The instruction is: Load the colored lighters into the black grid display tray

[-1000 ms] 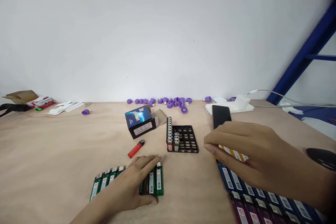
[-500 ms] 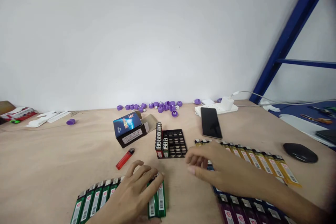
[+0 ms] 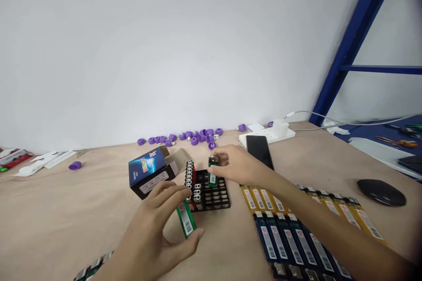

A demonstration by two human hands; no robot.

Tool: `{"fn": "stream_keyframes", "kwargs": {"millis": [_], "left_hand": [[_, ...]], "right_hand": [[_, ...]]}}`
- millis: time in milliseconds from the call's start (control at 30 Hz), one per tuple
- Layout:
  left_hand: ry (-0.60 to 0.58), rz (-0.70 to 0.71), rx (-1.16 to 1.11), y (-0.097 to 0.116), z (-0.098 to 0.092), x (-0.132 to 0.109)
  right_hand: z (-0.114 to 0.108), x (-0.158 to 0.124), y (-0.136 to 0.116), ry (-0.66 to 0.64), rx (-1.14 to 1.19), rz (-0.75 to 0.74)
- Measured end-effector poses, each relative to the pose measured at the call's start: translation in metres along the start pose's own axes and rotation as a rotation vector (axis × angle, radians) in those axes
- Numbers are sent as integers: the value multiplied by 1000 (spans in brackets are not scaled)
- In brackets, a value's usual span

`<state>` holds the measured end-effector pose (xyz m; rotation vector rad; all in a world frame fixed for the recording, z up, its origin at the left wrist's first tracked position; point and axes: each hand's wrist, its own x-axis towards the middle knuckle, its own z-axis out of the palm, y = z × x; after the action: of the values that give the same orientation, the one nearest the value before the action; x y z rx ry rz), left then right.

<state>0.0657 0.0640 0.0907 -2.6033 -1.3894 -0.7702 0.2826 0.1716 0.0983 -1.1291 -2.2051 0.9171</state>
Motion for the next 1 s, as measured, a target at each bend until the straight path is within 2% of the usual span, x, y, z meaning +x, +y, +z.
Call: {"fn": "stream_keyframes", "kwargs": {"millis": [67, 167, 300, 433, 567, 800, 900, 1000], "left_hand": [[-7, -57, -38, -6, 3, 4], [-29, -43, 11, -12, 11, 4], [-96, 47, 108, -16, 15, 6], [-140, 89, 233, -14, 16, 6], [-193, 18, 309, -13, 20, 0], [-406, -134, 270, -12, 25, 1], [-397, -130, 272, -13, 25, 1], [-315, -99, 263, -18, 24, -2]], "right_hand": [[4, 20, 5, 38, -70, 1], [19, 37, 11, -16, -135, -16], [31, 40, 15, -135, -148, -41], [34, 37, 13, -178, -171, -56], [36, 34, 7, -226, -212, -64], [33, 33, 3, -306, -240, -62], [32, 34, 7, -304, -235, -65], [31, 34, 9, -274, -204, -100]]}}
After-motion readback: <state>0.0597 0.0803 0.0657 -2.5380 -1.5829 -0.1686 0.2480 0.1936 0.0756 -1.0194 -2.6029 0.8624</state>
